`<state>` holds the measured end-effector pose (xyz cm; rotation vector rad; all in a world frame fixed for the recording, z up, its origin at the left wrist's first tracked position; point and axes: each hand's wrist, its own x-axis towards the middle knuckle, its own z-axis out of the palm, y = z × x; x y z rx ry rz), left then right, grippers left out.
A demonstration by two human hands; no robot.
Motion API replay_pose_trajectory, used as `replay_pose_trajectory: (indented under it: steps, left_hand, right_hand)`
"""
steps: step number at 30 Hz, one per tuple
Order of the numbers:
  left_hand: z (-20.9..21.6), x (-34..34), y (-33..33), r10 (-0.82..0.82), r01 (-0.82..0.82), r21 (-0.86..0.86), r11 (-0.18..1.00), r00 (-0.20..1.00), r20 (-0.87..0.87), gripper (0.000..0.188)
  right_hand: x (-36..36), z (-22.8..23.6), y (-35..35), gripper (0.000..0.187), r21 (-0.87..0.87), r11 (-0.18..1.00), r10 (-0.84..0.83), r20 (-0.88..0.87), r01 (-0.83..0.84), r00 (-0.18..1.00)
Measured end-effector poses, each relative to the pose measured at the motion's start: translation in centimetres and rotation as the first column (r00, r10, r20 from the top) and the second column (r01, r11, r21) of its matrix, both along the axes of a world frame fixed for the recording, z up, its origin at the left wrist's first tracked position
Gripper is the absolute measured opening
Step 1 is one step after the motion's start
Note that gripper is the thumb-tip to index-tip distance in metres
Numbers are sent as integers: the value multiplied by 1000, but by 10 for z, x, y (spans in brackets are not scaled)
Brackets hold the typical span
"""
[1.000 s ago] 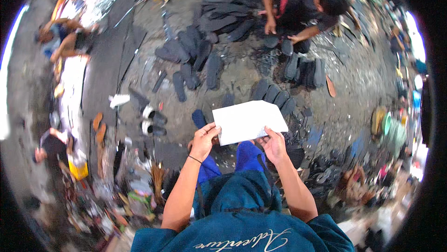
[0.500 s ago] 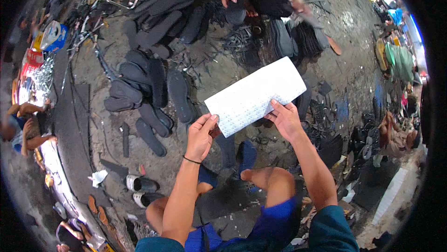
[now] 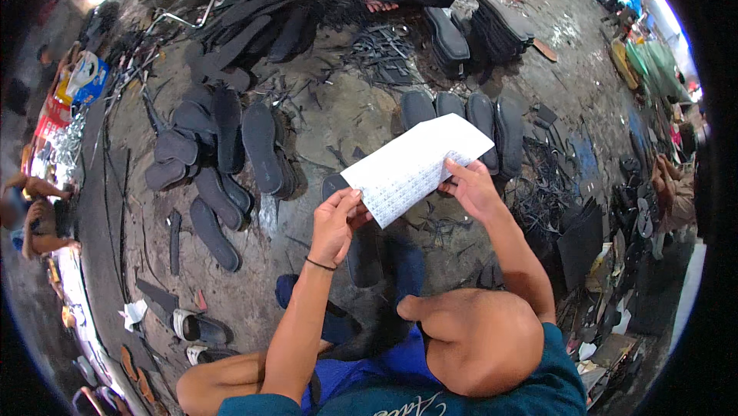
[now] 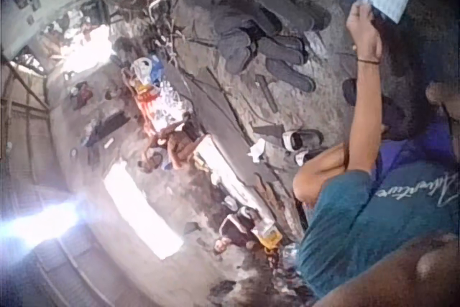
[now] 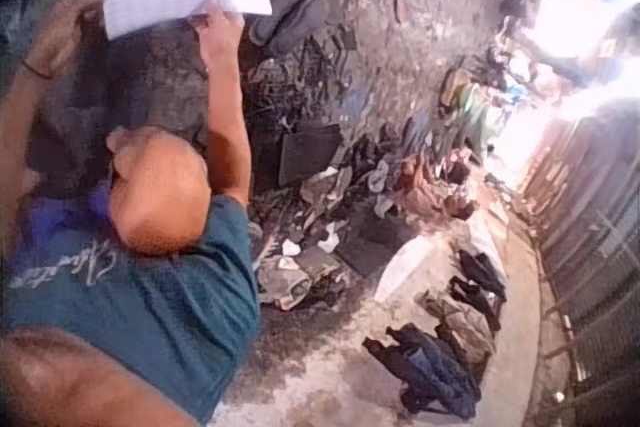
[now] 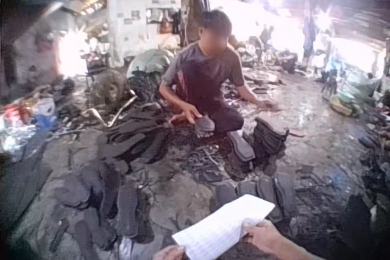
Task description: The person sits on the floor and applies small white labels to black shoe insoles. They pick up an insole, peel a label from a sheet, and stick it onto the insole before placing it in a stack. The person repeats this process with multiple insoles while other workers are visible in the background.
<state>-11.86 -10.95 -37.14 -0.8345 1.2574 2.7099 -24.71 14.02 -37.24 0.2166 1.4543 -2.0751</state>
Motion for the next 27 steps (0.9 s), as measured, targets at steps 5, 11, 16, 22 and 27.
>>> replay_pose_trajectory:
  steps: [5, 11, 16, 22, 27]
  left_hand:
    - [12, 30, 16, 70, -70, 41, 997, 998, -4, 20]
    - [0, 33, 25, 103, -103, -2, 995, 994, 28, 20]
    - [-12, 25, 33, 55, -53, -42, 998, 997, 57, 14]
    - [-27, 23, 31, 90, -50, -248, 968, 984, 154, 16]
    - [-36, 19, 30, 79, -39, -191, 981, 976, 205, 17]
  right_hand:
    - [18, 4, 1, 49, 301, 954, -20, 12, 15, 1000]
    - [60, 30, -48, 17, 546, 822, 335, -695, 164, 636]
    - [67, 21, -72, 16, 676, 735, 538, -530, -57, 656]
    - [63, 2, -80, 13, 702, 693, 611, -448, -167, 652]
    - [67, -5, -84, 15, 709, 704, 624, -650, 49, 433]
